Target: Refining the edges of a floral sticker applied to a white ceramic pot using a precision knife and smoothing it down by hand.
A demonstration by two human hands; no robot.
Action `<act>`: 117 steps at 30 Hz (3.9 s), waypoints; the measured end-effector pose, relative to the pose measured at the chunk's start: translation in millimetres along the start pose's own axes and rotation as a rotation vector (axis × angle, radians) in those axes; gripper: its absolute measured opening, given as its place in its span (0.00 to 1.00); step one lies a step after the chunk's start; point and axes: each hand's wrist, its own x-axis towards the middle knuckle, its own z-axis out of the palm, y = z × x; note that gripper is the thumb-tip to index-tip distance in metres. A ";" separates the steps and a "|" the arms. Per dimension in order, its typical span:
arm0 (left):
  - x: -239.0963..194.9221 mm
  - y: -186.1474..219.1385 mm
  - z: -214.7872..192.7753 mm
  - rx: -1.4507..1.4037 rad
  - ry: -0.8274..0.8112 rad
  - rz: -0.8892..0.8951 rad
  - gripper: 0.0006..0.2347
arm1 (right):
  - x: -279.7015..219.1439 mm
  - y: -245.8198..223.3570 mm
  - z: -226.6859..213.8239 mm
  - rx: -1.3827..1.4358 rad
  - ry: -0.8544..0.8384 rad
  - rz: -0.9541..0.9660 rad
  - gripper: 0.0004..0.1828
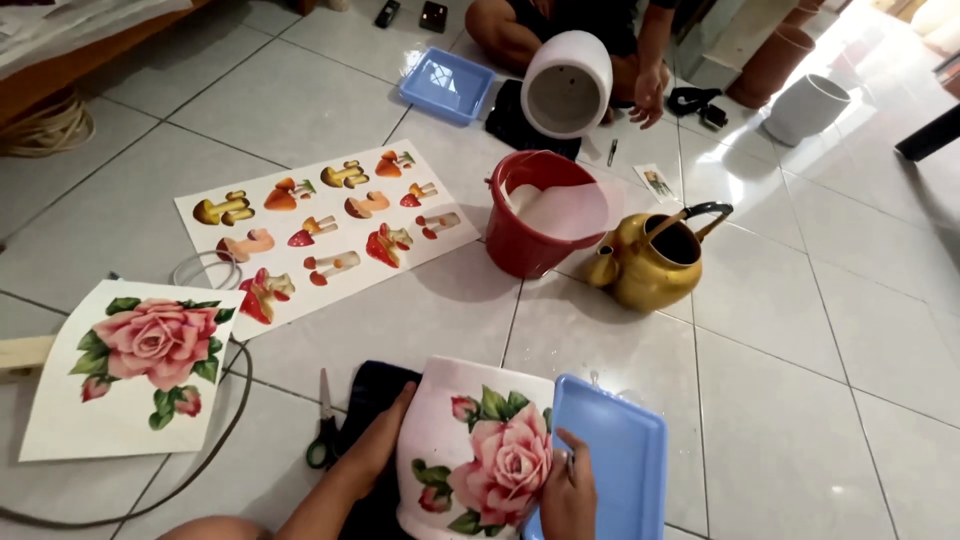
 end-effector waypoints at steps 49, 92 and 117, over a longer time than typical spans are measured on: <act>-28.1 2.5 -17.9 0.275 0.138 0.211 0.36 | -42.2 -81.3 -57.8 0.250 -0.229 0.186 0.18; -53.2 -9.6 -11.6 0.307 0.446 1.135 0.26 | -21.1 -50.0 -36.8 0.630 0.041 0.064 0.23; -53.7 72.8 24.7 0.981 -0.005 1.430 0.43 | -33.8 -116.5 -31.1 0.245 0.076 -0.576 0.11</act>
